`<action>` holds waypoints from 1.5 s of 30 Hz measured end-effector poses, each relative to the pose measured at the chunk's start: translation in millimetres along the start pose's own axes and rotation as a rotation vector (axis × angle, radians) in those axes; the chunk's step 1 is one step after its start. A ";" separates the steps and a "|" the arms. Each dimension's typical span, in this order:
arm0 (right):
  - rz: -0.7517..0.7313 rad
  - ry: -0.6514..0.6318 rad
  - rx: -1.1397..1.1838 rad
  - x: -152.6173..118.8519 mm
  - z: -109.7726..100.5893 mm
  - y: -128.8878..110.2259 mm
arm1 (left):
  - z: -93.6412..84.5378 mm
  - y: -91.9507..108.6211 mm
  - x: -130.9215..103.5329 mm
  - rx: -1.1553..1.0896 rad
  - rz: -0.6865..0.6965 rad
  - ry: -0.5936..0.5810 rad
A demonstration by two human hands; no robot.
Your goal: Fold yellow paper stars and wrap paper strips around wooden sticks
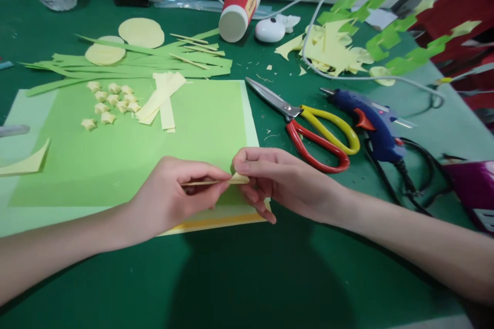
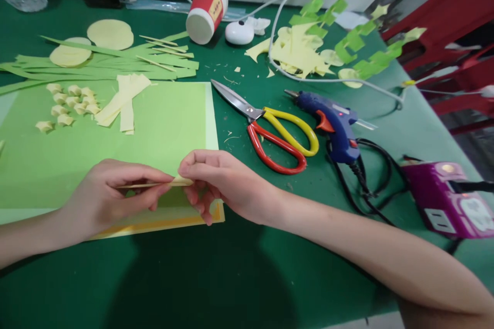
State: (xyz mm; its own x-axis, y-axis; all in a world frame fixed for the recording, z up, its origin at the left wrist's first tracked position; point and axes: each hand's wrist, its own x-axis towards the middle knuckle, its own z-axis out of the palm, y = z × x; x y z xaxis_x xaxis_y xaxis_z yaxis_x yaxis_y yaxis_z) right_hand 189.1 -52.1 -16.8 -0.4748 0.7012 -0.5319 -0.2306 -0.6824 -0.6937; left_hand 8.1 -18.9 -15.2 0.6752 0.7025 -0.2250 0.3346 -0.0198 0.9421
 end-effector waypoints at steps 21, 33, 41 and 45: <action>-0.288 0.240 -0.504 -0.2 6.0 6.8 | -5.0 9.9 0.2 -0.086 -0.192 0.007; -0.396 0.266 -0.505 -2.5 6.0 6.6 | -4.0 9.3 -0.3 -0.094 -0.187 0.001; -0.438 0.234 -0.490 -1.7 4.4 6.5 | -5.3 11.0 -1.4 -0.129 -0.286 -0.026; -0.440 0.246 -0.518 -1.4 5.4 7.3 | -6.3 10.1 -1.5 -0.147 -0.274 -0.046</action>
State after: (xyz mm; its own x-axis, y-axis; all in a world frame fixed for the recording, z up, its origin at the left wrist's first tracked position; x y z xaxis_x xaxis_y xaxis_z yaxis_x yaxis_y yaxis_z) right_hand 183.6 -59.2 -18.5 -0.2113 0.9564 -0.2018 0.1048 -0.1830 -0.9775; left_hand 6.3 -15.7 -3.8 0.6029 0.6346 -0.4835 0.4121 0.2712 0.8699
